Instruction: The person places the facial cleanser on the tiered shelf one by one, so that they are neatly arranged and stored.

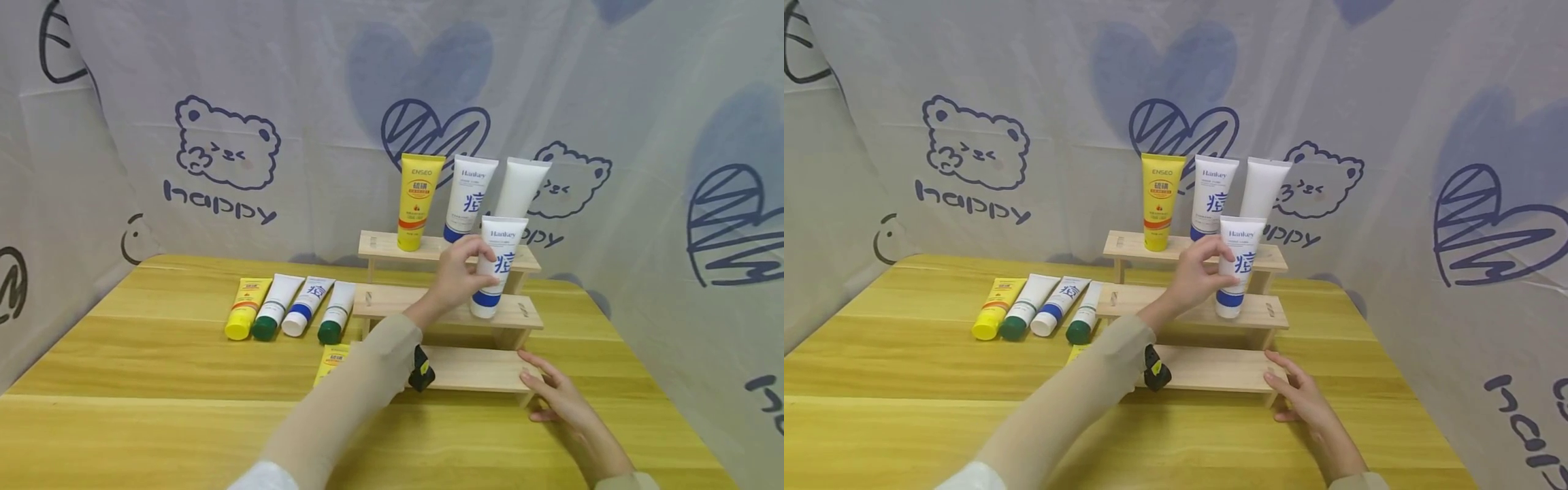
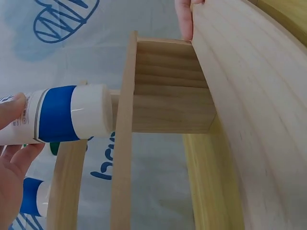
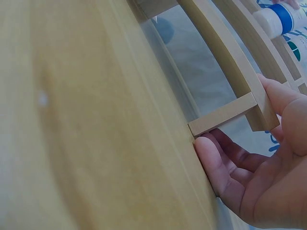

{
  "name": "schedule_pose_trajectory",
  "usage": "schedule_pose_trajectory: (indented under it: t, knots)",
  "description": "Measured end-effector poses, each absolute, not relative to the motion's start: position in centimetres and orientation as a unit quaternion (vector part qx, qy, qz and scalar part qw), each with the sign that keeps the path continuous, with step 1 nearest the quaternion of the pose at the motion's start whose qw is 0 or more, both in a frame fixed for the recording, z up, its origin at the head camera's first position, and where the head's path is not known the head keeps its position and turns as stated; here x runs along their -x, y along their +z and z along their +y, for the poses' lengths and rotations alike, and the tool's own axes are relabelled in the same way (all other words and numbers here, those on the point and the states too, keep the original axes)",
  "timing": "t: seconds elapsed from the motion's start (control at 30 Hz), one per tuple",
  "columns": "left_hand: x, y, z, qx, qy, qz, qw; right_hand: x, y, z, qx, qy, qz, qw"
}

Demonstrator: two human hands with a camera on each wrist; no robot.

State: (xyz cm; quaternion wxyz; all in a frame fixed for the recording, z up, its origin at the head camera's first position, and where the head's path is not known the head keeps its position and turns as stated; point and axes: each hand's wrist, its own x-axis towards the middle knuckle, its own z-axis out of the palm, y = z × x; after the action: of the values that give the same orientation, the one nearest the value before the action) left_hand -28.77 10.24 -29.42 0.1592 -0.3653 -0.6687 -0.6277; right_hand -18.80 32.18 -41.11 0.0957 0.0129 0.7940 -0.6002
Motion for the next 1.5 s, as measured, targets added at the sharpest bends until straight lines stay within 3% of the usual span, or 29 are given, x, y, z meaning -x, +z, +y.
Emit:
schedule_pose_trajectory:
  t: [0.57, 1.1, 1.5]
  knots:
    - [28.7, -29.9, 11.5, 0.351, -0.595, -0.699, 0.183, 18.8, -41.2, 32.1, -0.013, -0.597, 0.797, 0.091]
    - [28.5, -31.8, 10.8, 0.261, -0.571, -0.777, 0.037, 18.8, -41.2, 32.0, -0.018, -0.597, 0.797, 0.091]
    - [28.6, -32.1, 12.5, 0.232, -0.59, -0.771, 0.055, 19.0, -41.3, 32.1, -0.027, -0.593, 0.799, 0.09]
